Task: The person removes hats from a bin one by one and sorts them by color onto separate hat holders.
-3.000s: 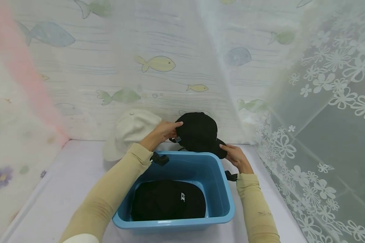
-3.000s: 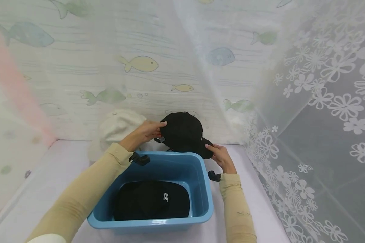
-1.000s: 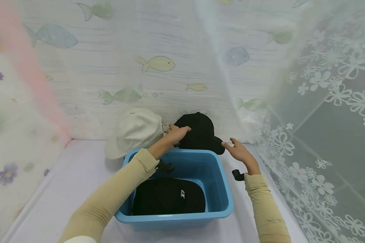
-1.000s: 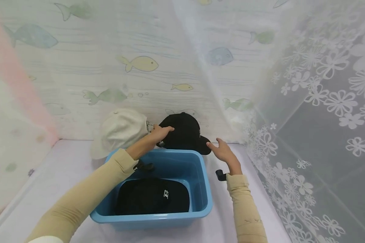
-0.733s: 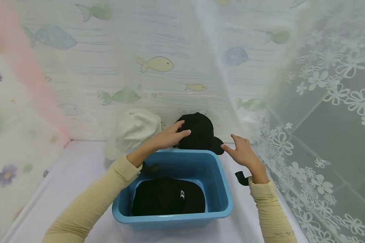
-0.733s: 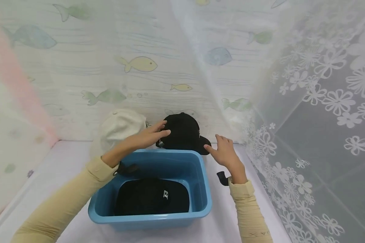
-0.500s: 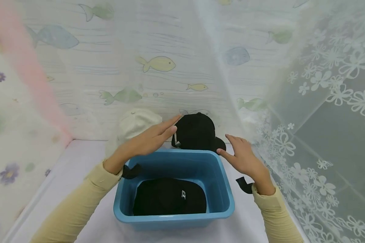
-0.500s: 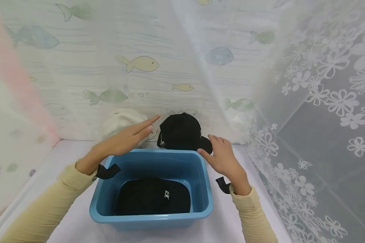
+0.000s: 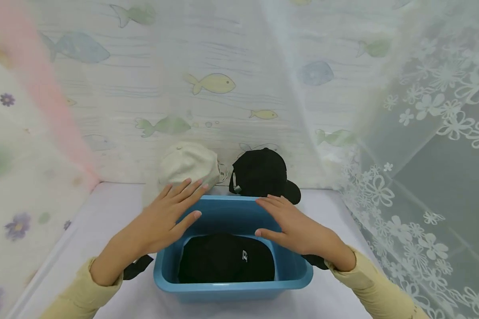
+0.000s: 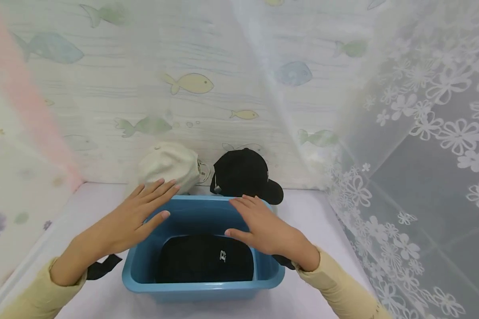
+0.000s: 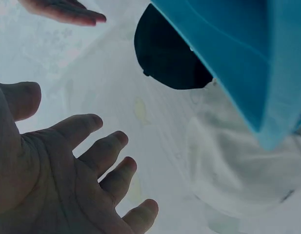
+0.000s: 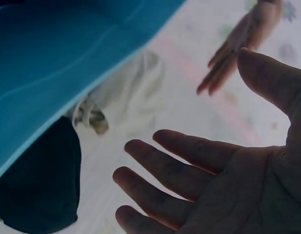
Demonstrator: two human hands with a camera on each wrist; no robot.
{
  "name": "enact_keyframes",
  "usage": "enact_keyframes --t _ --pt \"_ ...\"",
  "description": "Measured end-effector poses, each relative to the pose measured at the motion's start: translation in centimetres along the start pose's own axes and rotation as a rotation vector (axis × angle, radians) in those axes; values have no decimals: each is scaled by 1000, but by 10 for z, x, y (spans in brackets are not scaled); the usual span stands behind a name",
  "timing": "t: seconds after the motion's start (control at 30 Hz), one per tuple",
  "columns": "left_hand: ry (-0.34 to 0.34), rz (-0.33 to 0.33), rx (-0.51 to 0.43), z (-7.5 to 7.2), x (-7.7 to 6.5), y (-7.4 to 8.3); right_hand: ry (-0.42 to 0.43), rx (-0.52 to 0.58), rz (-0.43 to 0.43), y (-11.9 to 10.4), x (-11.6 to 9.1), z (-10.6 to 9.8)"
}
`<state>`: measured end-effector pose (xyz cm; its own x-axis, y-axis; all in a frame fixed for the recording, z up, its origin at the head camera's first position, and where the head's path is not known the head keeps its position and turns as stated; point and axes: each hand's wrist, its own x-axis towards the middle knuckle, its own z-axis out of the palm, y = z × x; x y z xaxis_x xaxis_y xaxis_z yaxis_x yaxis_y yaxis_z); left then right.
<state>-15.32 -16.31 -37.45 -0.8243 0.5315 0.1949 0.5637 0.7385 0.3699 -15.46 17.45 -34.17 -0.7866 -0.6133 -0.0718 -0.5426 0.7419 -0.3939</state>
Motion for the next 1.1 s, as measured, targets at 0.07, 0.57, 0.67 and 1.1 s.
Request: enact_keyframes --t 0.07,0.57,0.67,1.1 --pt "13 -47 -27 4 -12 -5 -41 -13 -23 -4 8 4" --pt "29 -153 -175 44 -70 -32 -329 89 -407 -23 86 55" --pt "45 -140 -167 53 -76 -32 -386 80 -433 -23 95 74" --pt "164 -21 33 67 -82 -30 -386 -98 -406 -14 108 130"
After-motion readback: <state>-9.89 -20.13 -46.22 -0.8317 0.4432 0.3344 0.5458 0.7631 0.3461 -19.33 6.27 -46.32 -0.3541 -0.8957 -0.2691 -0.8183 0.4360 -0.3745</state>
